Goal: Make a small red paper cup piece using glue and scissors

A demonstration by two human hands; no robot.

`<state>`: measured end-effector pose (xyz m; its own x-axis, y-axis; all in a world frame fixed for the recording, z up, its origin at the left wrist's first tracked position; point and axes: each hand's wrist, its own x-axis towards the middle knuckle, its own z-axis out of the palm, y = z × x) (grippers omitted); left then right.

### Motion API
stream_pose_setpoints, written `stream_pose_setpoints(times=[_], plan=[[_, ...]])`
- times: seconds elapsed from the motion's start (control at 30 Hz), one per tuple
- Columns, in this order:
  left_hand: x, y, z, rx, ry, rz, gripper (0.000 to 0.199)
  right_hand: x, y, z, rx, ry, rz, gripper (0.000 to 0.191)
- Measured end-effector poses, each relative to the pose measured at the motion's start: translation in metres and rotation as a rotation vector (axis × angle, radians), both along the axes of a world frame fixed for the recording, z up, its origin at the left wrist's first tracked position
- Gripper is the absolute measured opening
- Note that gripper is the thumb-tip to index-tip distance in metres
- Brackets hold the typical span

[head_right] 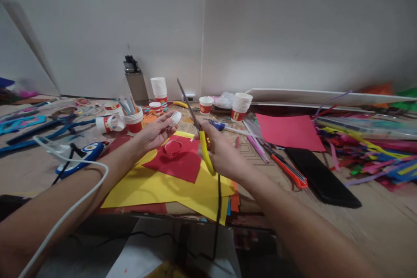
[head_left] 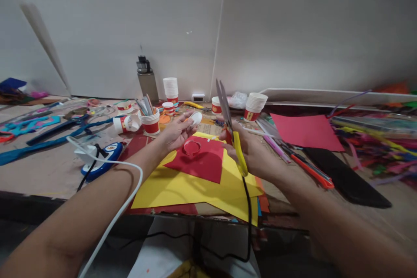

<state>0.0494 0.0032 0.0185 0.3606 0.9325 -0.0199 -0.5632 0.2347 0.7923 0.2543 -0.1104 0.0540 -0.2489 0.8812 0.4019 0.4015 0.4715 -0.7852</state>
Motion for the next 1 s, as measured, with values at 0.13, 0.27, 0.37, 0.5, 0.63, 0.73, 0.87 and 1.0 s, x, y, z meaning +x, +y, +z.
stream_pose_setpoints(times=[0.13,0.27,0.37,0.5,0.63,0.73,0.87,1.0], plan=[[0.005,-0.011,0.0,0.01,0.041,-0.072,0.035,-0.017,0.011,-0.003,-0.138,0.44,-0.059,0.045],[0.012,-0.024,-0.001,0.071,0.086,-0.218,0.039,-0.018,0.021,-0.012,-0.199,0.664,-0.167,0.043],[0.017,-0.035,0.001,0.09,0.114,-0.276,0.042,-0.012,0.02,-0.018,-0.283,0.686,-0.148,0.045],[0.022,-0.044,0.001,0.12,0.133,-0.306,0.046,-0.007,0.019,-0.022,-0.376,0.651,-0.086,0.046],[0.025,-0.048,-0.002,0.257,0.174,-0.304,0.047,-0.007,0.02,-0.024,-0.495,0.795,-0.065,0.045],[0.025,-0.052,-0.001,0.366,0.219,-0.342,0.059,-0.008,0.019,-0.02,-0.568,0.88,-0.082,0.039],[0.025,-0.056,0.002,0.462,0.316,-0.303,0.059,-0.009,0.014,-0.017,-0.547,0.872,-0.036,0.037],[0.021,-0.053,0.005,0.466,0.288,-0.275,0.049,-0.009,0.011,-0.02,-0.35,0.649,-0.024,0.033]])
